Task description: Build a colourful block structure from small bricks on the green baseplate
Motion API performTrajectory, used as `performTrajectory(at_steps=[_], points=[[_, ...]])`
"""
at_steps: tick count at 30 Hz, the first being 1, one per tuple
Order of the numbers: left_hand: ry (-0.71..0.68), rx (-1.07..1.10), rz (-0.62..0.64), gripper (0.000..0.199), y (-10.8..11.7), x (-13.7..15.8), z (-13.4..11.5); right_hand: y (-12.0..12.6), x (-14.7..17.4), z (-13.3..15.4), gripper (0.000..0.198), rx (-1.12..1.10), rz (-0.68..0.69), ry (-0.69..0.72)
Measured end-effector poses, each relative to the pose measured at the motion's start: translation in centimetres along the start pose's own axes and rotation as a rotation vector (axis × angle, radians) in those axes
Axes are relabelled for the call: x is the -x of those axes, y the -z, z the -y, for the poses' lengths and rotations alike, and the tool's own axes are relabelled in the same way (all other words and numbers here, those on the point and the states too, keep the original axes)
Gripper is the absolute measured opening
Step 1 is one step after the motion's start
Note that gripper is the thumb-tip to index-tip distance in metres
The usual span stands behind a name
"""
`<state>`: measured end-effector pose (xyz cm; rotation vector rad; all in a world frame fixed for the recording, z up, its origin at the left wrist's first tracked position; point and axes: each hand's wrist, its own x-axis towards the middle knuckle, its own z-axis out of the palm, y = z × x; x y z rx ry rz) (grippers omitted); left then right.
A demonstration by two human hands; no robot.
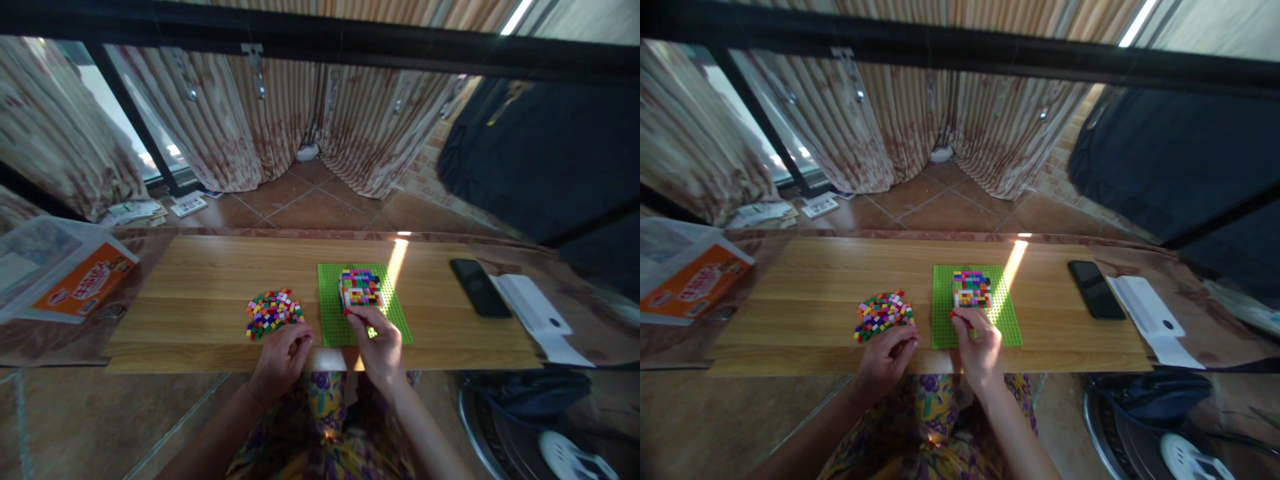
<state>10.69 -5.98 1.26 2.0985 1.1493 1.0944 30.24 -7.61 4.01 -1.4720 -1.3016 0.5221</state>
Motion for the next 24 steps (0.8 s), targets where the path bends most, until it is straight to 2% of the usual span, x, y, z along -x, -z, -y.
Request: performTrajectory(at_steps=[4, 7, 16, 24], points=[[-0.007, -0.007, 0.009, 0.011, 0.0, 0.0, -0.1, 2.9, -2.4, -1.7, 0.019, 0.208, -0.090, 0.085], [-0.011, -0.021, 0.019, 0.011, 0.1, -0.1, -0.3, 3.9, -3.7, -2.6, 0.024, 0.355, -0.122, 0.117], [-0.060, -0.047, 0.013, 0.009, 0.0, -0.1, -0.1, 3.9, -5.4, -2.8, 0.022, 0.461, -0.103, 0.194], [-0.066, -0.057, 0.031, 0.010, 0.0, 0.0, 0.0, 3.3, -5.9, -3.8, 0.020, 0.464, -0.077, 0.255]])
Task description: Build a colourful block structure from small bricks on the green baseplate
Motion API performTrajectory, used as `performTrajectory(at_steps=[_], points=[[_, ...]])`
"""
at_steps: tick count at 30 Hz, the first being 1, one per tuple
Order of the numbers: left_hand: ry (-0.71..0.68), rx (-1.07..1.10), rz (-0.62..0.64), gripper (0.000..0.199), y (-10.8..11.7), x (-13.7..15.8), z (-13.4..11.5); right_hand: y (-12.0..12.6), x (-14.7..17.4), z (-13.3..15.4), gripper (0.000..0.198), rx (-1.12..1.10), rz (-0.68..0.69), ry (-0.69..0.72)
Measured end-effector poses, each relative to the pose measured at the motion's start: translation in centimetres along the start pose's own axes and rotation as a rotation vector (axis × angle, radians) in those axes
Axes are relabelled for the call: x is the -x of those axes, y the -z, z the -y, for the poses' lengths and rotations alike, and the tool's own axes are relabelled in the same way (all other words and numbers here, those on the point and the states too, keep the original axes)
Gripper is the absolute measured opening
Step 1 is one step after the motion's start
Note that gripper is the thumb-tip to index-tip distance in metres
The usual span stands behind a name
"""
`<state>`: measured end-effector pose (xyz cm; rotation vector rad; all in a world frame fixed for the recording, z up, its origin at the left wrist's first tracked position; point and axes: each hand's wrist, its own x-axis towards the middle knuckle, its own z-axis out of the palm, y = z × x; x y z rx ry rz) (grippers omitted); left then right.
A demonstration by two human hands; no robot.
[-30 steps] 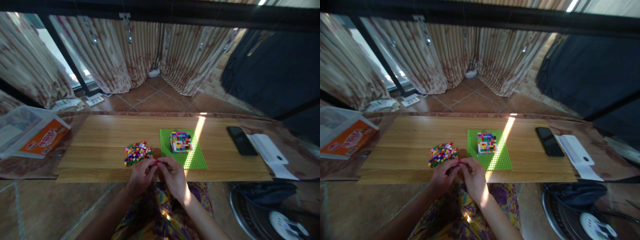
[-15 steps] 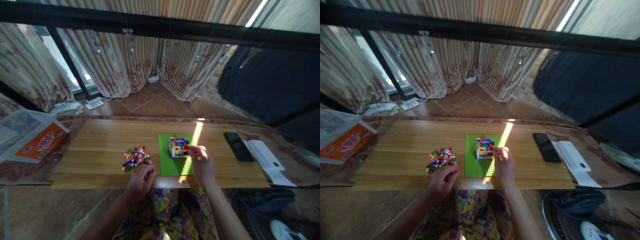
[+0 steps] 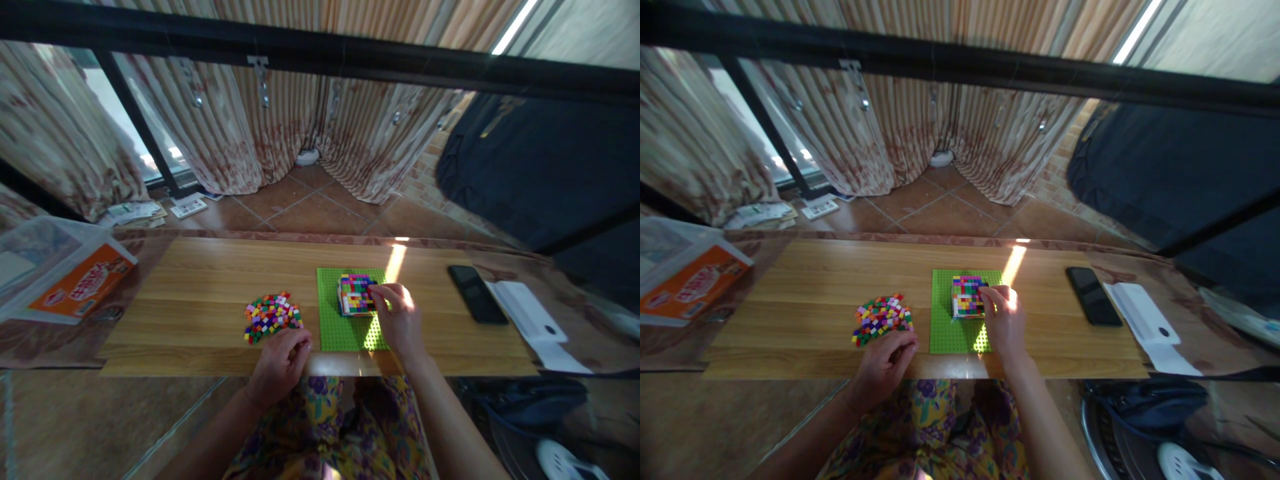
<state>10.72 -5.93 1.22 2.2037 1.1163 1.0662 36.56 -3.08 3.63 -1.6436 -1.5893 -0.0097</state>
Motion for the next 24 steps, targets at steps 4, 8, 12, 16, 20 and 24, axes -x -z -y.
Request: performTrajectory(at_steps=[4, 8, 12, 16, 20, 24], points=[[0.019, 0.007, 0.015, 0.009, -0.2, 0.1, 0.1, -0.5, 0.0, -0.3, 0.020, -0.031, -0.031, 0.011], [0.005, 0.007, 0.008, 0.009, -0.2, 0.2, 0.2, -0.4, -0.2, -0.2, 0.018, -0.058, -0.029, 0.020], [0.010, -0.003, 0.009, 0.009, -0.1, 0.1, 0.1, -0.3, -0.3, 0.0, 0.016, -0.064, -0.048, 0.004], [0.010, -0.004, 0.013, 0.009, -0.1, 0.1, 0.1, -0.4, -0.2, 0.1, 0.015, -0.028, -0.066, 0.002], [0.010, -0.007, 0.010, 0.010, -0.2, 0.2, 0.2, -0.6, 0.2, 0.0, 0.018, 0.022, -0.087, 0.050], [0.005, -0.016, 0.016, 0.009, -0.1, 0.1, 0.1, -0.8, 0.7, -0.1, 0.022, 0.047, -0.084, 0.084]])
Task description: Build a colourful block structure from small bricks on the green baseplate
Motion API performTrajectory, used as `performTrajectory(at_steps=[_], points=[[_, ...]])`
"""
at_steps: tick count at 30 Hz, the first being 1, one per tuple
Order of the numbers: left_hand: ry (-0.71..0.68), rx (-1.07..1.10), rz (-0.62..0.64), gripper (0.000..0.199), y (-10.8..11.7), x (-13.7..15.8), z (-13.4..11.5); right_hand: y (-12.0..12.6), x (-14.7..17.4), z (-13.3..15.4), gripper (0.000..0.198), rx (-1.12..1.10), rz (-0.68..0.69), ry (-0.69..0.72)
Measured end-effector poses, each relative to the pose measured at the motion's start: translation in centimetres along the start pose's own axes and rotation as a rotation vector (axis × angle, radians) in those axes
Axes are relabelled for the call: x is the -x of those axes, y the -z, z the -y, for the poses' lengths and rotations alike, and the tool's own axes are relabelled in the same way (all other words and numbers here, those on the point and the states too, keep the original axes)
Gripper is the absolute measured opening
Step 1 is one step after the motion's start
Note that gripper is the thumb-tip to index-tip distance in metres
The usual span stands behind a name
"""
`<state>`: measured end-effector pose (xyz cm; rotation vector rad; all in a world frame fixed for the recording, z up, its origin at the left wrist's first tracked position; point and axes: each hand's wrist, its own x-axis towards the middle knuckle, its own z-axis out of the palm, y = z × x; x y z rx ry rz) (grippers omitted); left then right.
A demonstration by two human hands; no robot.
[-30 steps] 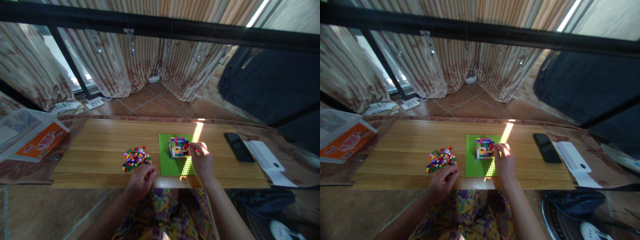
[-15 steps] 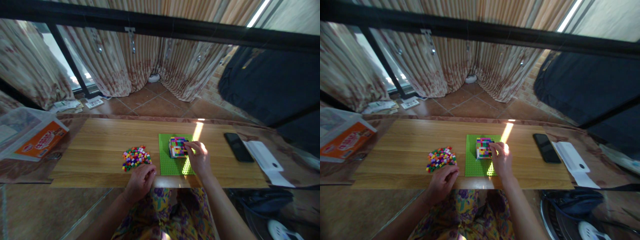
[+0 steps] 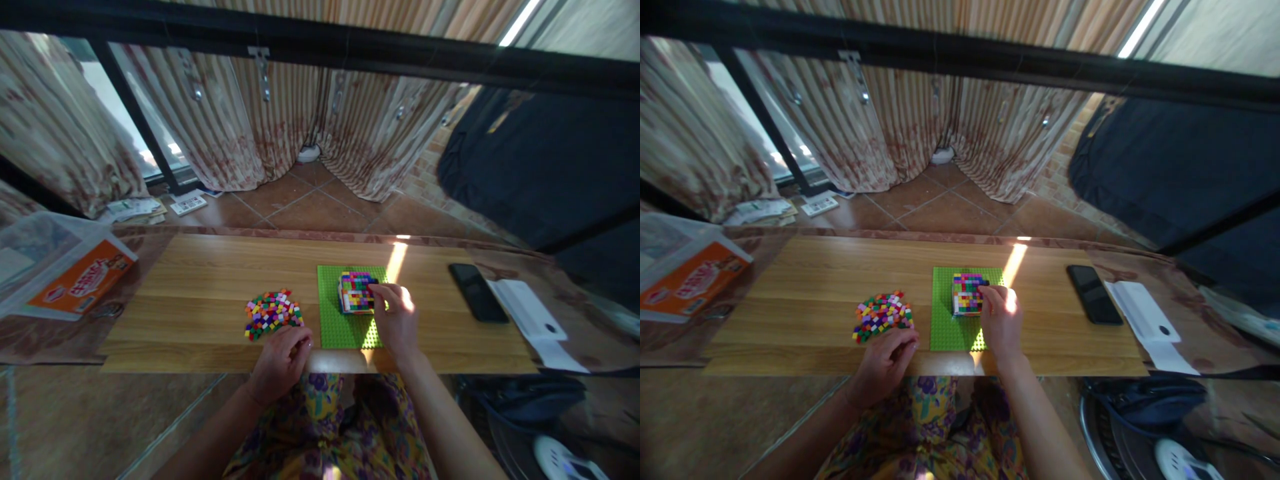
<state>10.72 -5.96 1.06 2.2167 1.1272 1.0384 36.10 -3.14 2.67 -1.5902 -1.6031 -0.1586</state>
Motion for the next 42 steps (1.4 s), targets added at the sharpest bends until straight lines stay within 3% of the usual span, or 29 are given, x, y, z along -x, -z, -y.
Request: performTrajectory(at_steps=[19, 25, 26, 29, 33, 37, 42], points=[[0.012, 0.053, -0.041, 0.010, 0.2, 0.1, -0.2, -0.1, 0.6, 0.1, 0.026, -0.023, -0.010, -0.022], [0.107, 0.124, -0.151, 0.014, 0.5, 0.3, -0.6, 0.4, 1.9, 3.4, 0.021, -0.076, -0.045, -0.030], [0.122, 0.134, -0.169, 0.016, 0.5, 0.4, -0.6, 0.3, 2.5, 4.4, 0.020, -0.115, -0.031, -0.034], [0.159, 0.166, -0.215, 0.021, 0.5, 0.5, -0.6, -0.5, 4.3, 7.5, 0.021, -0.212, 0.184, -0.029], [0.213, 0.176, -0.304, 0.025, 0.3, 0.6, -0.2, -1.9, 6.1, 10.2, 0.019, -0.178, 0.404, -0.027], [0.234, 0.156, -0.373, 0.025, 0.0, 0.6, 0.3, -2.9, 6.3, 11.0, 0.016, -0.060, 0.449, -0.026], [0.212, 0.123, -0.346, 0.023, -0.1, 0.5, 0.3, -3.4, 6.0, 11.1, 0.016, 0.017, 0.455, -0.019]])
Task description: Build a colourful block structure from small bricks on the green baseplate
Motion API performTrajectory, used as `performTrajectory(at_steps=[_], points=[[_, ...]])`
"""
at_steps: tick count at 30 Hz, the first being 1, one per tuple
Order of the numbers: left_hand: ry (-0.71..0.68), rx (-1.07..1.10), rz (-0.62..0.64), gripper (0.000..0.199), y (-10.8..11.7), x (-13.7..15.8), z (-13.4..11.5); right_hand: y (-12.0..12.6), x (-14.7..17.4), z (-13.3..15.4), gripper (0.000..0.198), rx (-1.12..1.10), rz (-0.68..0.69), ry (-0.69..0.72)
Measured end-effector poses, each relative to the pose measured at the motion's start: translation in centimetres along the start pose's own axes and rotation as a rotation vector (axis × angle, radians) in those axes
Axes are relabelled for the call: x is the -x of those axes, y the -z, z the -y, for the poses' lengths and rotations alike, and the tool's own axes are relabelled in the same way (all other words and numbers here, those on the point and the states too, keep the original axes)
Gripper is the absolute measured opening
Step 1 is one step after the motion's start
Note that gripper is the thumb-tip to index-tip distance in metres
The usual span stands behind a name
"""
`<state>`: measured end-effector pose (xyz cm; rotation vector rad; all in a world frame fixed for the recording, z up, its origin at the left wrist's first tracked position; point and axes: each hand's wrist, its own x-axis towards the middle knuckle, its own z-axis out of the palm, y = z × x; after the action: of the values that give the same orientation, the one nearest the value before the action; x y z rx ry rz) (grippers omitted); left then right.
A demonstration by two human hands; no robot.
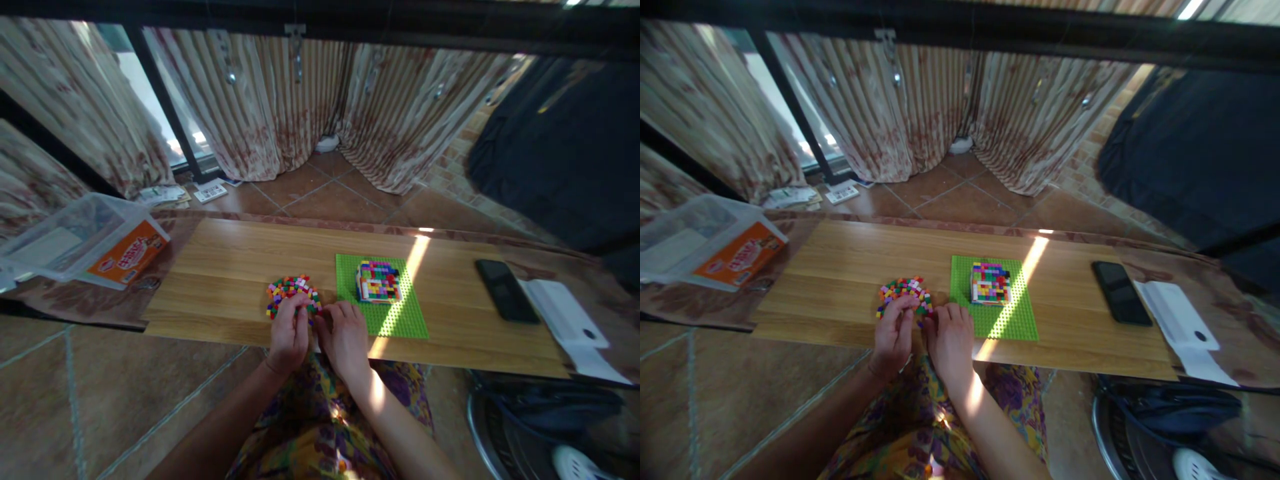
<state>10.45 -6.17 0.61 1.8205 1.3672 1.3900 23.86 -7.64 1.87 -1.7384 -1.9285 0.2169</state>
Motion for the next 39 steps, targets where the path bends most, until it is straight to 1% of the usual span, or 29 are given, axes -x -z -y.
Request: performTrajectory(at_steps=[5, 9, 14, 17, 19, 21, 23, 27, 31, 35, 39], points=[[-0.025, -0.047, 0.071, 0.024, -0.1, -0.1, -0.3, -0.2, 0.0, 0.1, 0.015, -0.008, -0.021, -0.011], [-0.069, -0.082, 0.107, 0.020, -0.1, -0.2, -0.3, 0.5, 0.0, -0.2, 0.013, -0.180, -0.077, -0.045], [-0.114, -0.086, 0.141, 0.018, -0.1, -0.3, -0.4, 2.7, -0.1, -1.8, 0.010, -0.540, -0.221, -0.213], [-0.113, -0.088, 0.152, 0.018, -0.1, -0.3, -0.4, 4.3, -0.2, -3.4, 0.011, -0.667, -0.305, -0.303], [-0.118, -0.090, 0.151, 0.018, -0.1, -0.3, -0.4, 5.2, -0.3, -4.5, 0.016, -0.734, -0.349, -0.341], [-0.129, -0.087, 0.149, 0.018, -0.1, -0.3, -0.3, 6.1, -0.4, -5.7, 0.026, -0.773, -0.367, -0.375], [-0.138, -0.086, 0.150, 0.018, -0.1, -0.3, -0.3, 6.7, -0.6, -6.8, 0.031, -0.750, -0.379, -0.421], [-0.147, -0.113, 0.157, 0.018, -0.1, -0.4, -0.3, 7.3, -1.5, -8.7, 0.030, -0.653, -0.421, -0.476], [-0.140, -0.125, 0.168, 0.019, -0.1, -0.4, -0.3, 7.7, -2.7, -9.9, 0.030, -0.639, -0.428, -0.434], [-0.142, -0.130, 0.155, 0.018, -0.2, -0.4, -0.3, 7.9, -4.0, -10.5, 0.029, -0.498, -0.400, -0.359], [-0.141, -0.141, 0.155, 0.018, -0.3, -0.4, -0.2, 7.4, -5.0, -11.3, 0.030, -0.470, -0.372, -0.314]])
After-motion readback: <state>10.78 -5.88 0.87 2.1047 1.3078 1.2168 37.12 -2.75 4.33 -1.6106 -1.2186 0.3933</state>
